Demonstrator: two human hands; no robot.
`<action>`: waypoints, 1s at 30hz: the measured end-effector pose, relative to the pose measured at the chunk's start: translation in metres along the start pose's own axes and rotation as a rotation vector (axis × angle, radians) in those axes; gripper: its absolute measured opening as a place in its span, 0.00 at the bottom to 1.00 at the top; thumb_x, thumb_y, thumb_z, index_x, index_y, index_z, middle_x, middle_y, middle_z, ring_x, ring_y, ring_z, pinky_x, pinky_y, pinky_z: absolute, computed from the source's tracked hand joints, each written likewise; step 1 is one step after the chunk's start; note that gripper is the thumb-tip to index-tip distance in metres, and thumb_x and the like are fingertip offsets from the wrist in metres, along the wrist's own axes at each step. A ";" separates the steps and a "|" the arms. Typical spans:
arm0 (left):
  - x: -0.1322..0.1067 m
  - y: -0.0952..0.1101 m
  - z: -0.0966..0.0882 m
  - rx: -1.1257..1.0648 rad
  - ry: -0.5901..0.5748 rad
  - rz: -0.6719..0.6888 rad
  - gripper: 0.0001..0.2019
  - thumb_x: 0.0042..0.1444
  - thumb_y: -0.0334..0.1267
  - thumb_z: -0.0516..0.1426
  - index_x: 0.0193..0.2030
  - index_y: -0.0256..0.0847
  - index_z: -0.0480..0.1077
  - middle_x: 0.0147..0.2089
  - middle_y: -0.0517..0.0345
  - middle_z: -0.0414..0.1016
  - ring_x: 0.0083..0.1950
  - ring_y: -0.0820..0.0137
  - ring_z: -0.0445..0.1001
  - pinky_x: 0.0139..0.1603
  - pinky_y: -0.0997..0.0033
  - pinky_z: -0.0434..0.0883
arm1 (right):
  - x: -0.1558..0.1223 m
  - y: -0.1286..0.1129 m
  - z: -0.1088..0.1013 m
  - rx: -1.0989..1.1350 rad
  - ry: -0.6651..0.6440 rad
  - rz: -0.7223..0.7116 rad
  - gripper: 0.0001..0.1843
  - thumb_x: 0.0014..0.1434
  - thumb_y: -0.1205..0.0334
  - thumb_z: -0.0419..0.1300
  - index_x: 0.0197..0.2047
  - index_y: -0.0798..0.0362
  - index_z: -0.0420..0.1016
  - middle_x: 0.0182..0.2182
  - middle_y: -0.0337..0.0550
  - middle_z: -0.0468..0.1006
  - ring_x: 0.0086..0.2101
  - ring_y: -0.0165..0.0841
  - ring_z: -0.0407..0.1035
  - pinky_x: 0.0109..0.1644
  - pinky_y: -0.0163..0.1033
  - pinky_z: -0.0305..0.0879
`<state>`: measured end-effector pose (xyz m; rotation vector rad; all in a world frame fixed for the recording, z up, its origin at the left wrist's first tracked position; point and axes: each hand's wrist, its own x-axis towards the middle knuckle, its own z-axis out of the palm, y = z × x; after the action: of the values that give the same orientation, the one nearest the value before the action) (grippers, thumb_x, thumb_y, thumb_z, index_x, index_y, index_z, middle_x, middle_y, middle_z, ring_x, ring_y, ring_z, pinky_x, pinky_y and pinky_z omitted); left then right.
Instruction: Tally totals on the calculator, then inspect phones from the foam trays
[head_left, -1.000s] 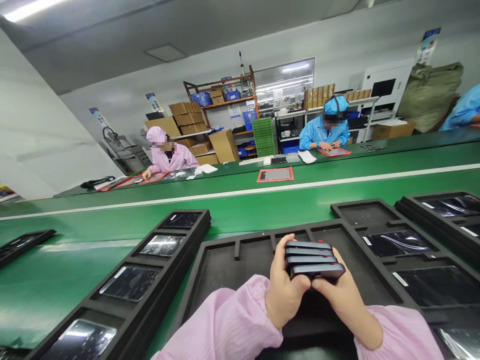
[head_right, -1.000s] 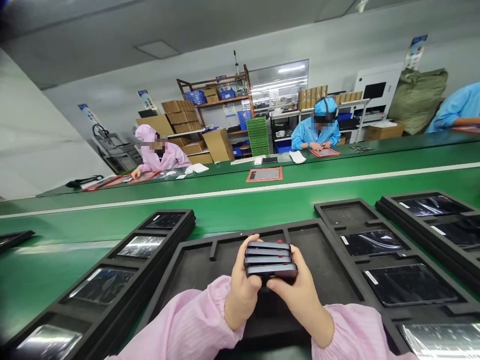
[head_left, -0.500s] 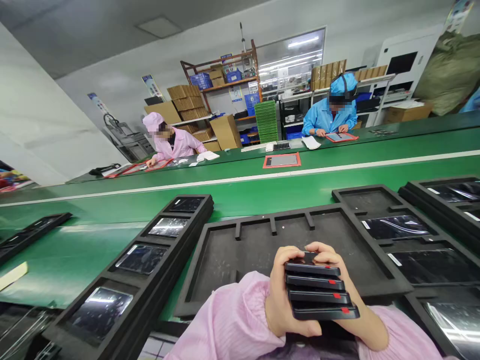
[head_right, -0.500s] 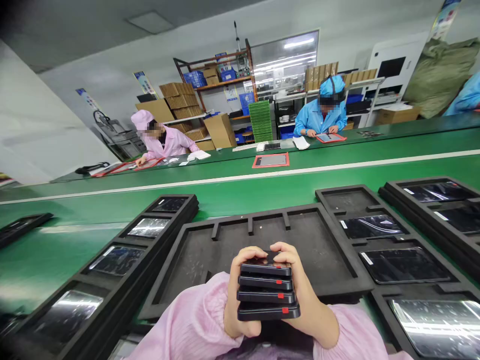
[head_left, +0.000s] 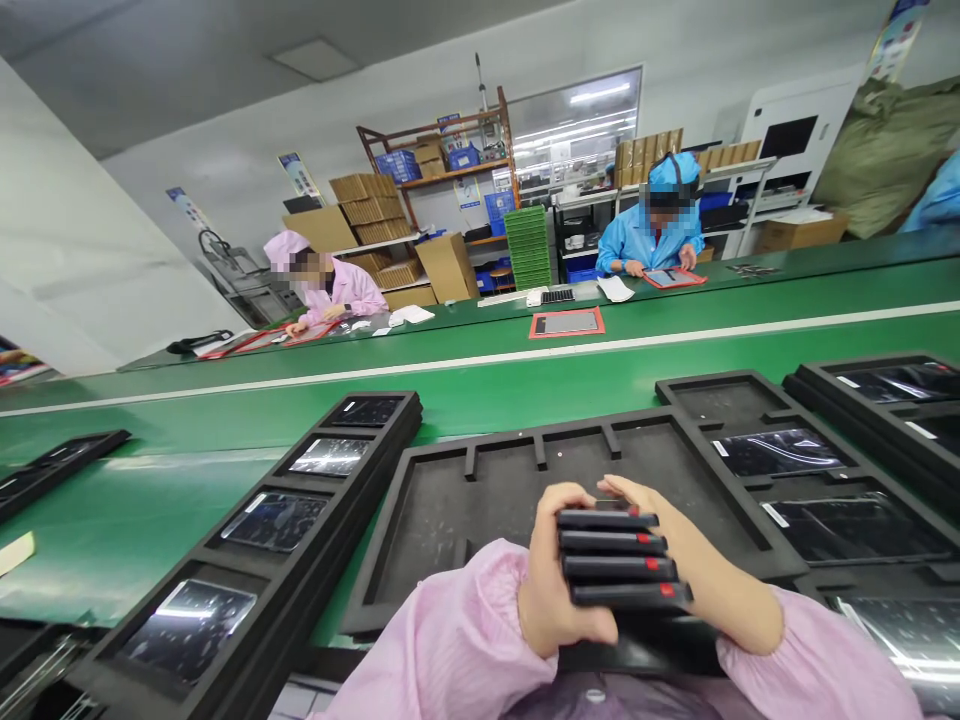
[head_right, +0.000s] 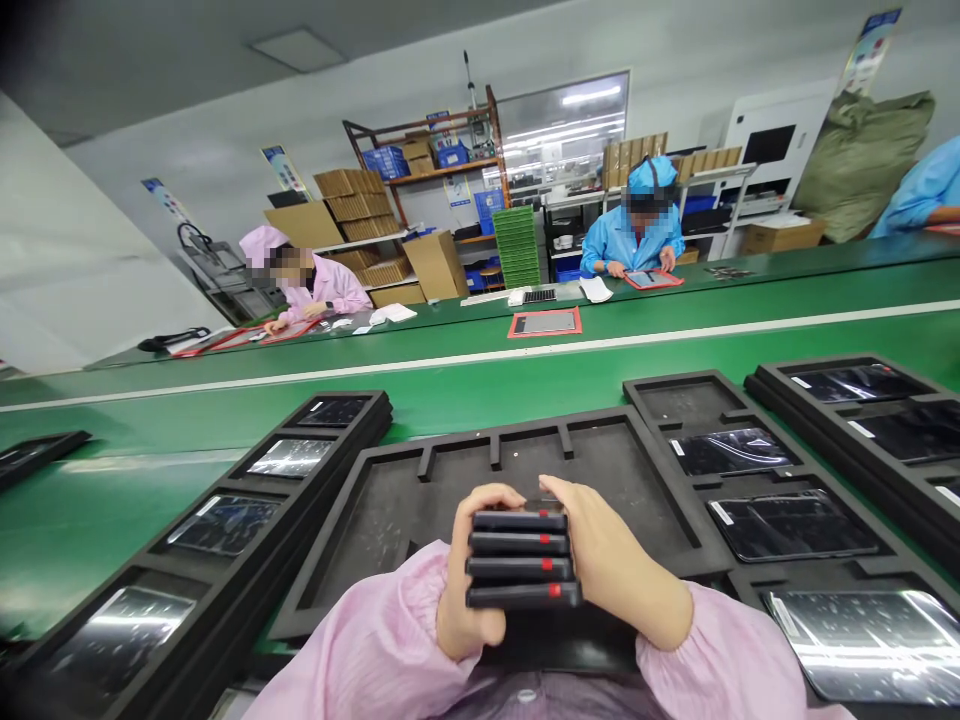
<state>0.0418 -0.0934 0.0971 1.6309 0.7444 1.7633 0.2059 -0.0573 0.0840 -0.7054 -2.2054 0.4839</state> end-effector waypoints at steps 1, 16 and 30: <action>0.010 0.002 0.001 -0.013 0.047 -0.081 0.35 0.37 0.64 0.63 0.48 0.44 0.67 0.39 0.56 0.69 0.37 0.67 0.70 0.40 0.68 0.70 | 0.006 0.001 -0.003 -0.003 -0.037 0.088 0.25 0.57 0.63 0.56 0.57 0.52 0.57 0.47 0.53 0.72 0.47 0.45 0.70 0.48 0.49 0.70; 0.072 -0.053 0.017 -0.050 0.425 -0.720 0.16 0.52 0.52 0.58 0.37 0.41 0.72 0.43 0.53 0.76 0.50 0.64 0.71 0.52 0.66 0.66 | 0.068 -0.003 -0.020 0.263 -0.394 0.806 0.21 0.65 0.53 0.51 0.55 0.58 0.59 0.19 0.34 0.71 0.13 0.27 0.62 0.17 0.31 0.58; 0.099 -0.078 -0.011 -0.056 0.173 -0.782 0.11 0.48 0.42 0.56 0.26 0.39 0.76 0.31 0.55 0.77 0.35 0.65 0.73 0.40 0.66 0.69 | 0.080 0.047 -0.005 0.571 -0.358 0.881 0.34 0.60 0.44 0.46 0.61 0.61 0.55 0.20 0.34 0.68 0.20 0.31 0.68 0.26 0.36 0.68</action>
<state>0.0309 0.0329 0.1015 0.9453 1.1974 1.3271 0.1807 0.0293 0.1053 -1.3085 -1.7934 1.7046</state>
